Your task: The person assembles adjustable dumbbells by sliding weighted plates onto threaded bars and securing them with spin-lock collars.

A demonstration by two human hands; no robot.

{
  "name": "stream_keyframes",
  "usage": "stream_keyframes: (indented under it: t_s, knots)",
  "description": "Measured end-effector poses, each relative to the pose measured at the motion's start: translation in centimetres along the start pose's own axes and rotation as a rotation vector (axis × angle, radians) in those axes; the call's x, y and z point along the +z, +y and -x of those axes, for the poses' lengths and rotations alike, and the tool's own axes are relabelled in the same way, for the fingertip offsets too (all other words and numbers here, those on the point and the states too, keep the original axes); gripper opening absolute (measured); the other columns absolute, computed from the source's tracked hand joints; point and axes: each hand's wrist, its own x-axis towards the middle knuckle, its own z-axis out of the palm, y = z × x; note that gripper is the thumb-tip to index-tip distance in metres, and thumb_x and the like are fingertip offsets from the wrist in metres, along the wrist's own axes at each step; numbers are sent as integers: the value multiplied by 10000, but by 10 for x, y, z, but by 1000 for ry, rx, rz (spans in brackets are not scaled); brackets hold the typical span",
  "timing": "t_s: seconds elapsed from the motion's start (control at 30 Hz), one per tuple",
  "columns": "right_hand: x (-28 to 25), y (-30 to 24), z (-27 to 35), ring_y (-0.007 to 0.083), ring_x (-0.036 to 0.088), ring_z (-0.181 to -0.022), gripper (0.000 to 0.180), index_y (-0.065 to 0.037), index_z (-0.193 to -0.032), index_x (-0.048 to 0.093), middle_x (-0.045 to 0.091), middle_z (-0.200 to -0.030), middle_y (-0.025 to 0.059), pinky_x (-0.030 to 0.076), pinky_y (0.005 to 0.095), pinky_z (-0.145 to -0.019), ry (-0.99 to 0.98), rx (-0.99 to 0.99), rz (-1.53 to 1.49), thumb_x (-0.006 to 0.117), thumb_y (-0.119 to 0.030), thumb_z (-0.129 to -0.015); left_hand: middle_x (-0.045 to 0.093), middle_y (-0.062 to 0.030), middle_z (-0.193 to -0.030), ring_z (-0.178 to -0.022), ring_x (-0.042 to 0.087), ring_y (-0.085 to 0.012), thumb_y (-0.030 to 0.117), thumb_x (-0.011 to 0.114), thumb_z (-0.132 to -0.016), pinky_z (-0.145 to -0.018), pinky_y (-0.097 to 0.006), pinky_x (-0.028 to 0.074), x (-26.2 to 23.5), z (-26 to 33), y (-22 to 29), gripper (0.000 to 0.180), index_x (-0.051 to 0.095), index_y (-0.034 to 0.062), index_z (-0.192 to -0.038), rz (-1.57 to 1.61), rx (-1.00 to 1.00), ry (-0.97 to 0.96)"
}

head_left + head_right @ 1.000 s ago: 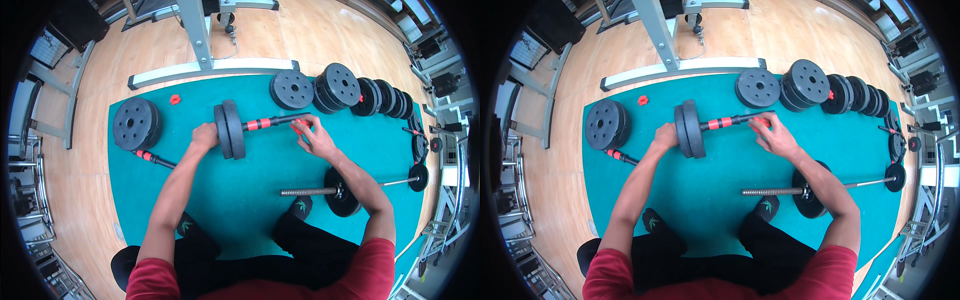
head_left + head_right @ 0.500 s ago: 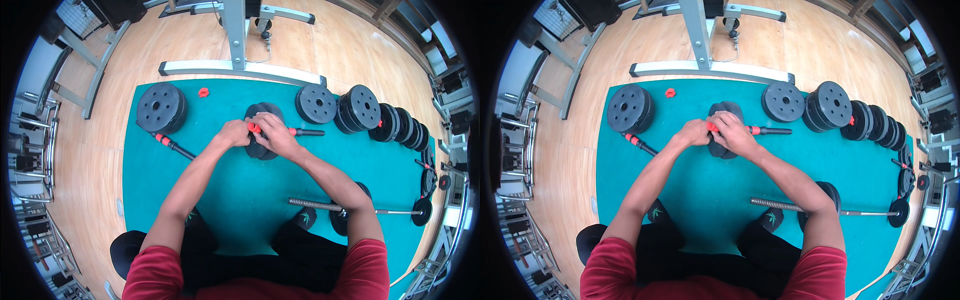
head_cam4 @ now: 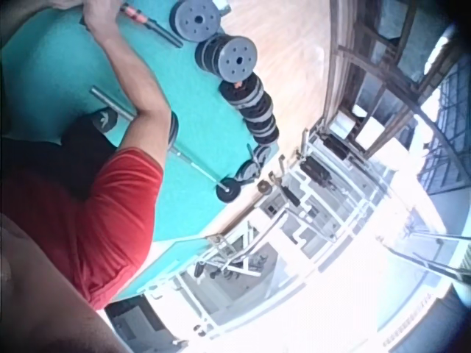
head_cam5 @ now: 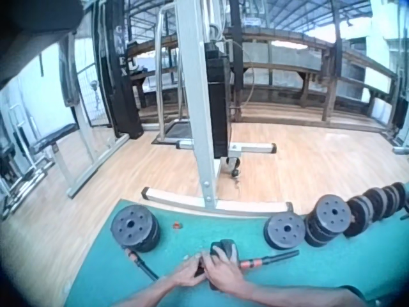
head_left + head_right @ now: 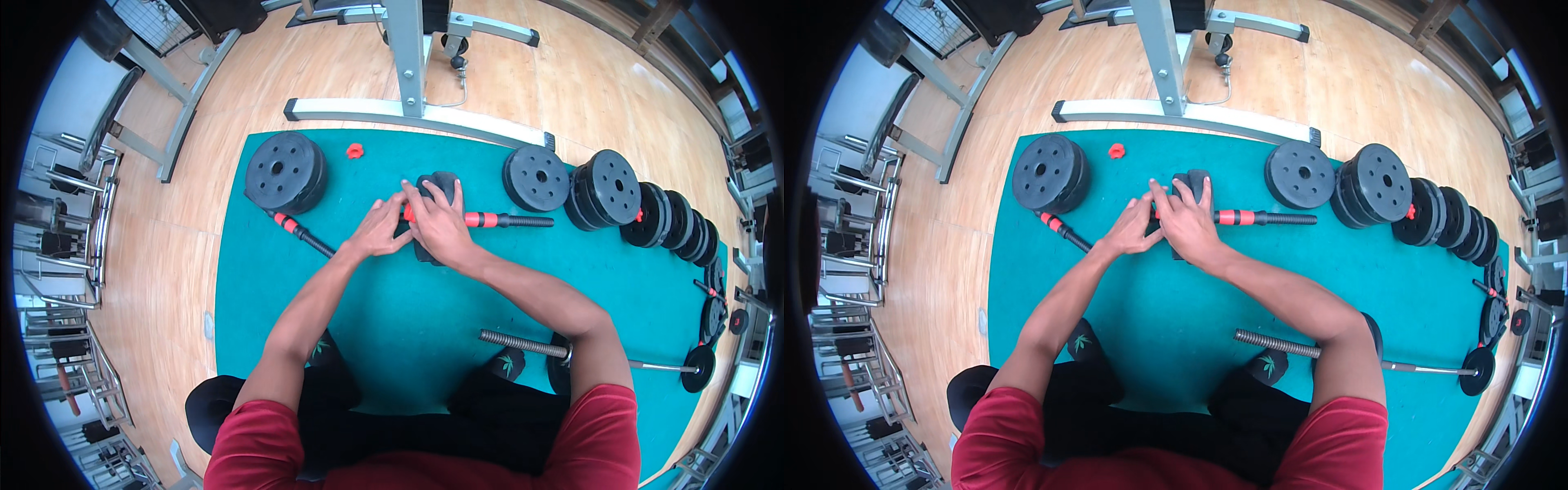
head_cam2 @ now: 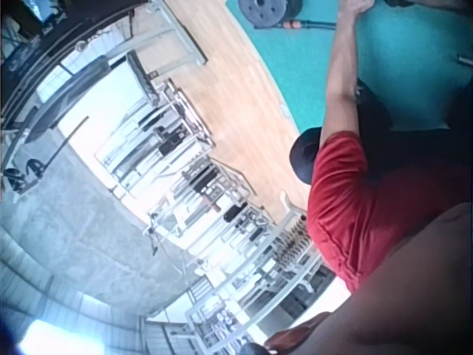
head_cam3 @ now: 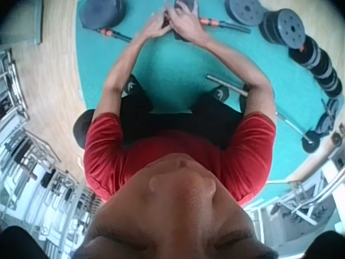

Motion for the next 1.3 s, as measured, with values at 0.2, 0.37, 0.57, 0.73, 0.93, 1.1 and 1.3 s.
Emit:
stream_keyframes:
  t_s: [0.2,0.37,0.57,0.73,0.93,1.1,1.3]
  knots:
    - [4,-3,-9,418,469,-1288,939,-44,-1569,120,611,-1196,208,305,582,-1114,-20,-19,-129,698,-102,-832,537,-205,-1282,-1048,569,-372,237,600,-926,-866,-468,389,20,4,-15,612,333,15,-1429,-132,-62,-25]
    - [-9,-5,-13,433,455,-1286,760,-6,-1518,263,518,-1321,258,309,549,-1132,87,-72,-396,582,-22,-828,567,-243,-1241,-1088,565,-395,253,556,-981,-882,-494,405,7,6,-9,552,317,27,-1424,68,-303,-181]
    - [-33,102,38,405,445,-1310,612,17,-1367,454,491,-1362,230,316,518,-1137,-248,-12,-123,579,-21,-769,560,-258,-1233,-1134,545,-434,298,526,-1014,-935,-504,401,8,8,-2,528,306,41,-1419,137,-295,-112]
    - [-24,87,40,385,586,-1141,497,8,-1199,533,592,-1219,240,471,501,-957,-619,67,75,685,-115,-742,527,-264,-1263,-1118,527,-440,232,531,-1010,-970,-518,420,12,10,-6,487,304,69,-1409,175,-266,-73]
    - [40,83,22,374,699,-729,211,-26,-918,612,698,-788,181,555,494,-643,-441,163,167,687,-150,-765,561,-211,-1250,-1156,569,-357,223,613,-969,-953,-471,456,9,6,-15,459,433,21,-1339,419,-320,5]
    - [51,93,19,383,690,-680,163,-40,-854,644,690,-741,184,551,503,-618,-388,82,151,679,-181,-782,669,-83,-1108,-1021,624,-171,234,794,-835,-885,-352,501,-1,29,-52,477,615,3,-1213,624,-491,202]
    - [46,97,27,386,690,-694,187,-38,-878,655,683,-733,200,549,505,-621,-408,148,111,671,-205,-796,691,-52,-1040,-956,633,-122,173,823,-805,-865,-295,499,-10,45,-56,562,590,1,-1286,551,-522,-46]
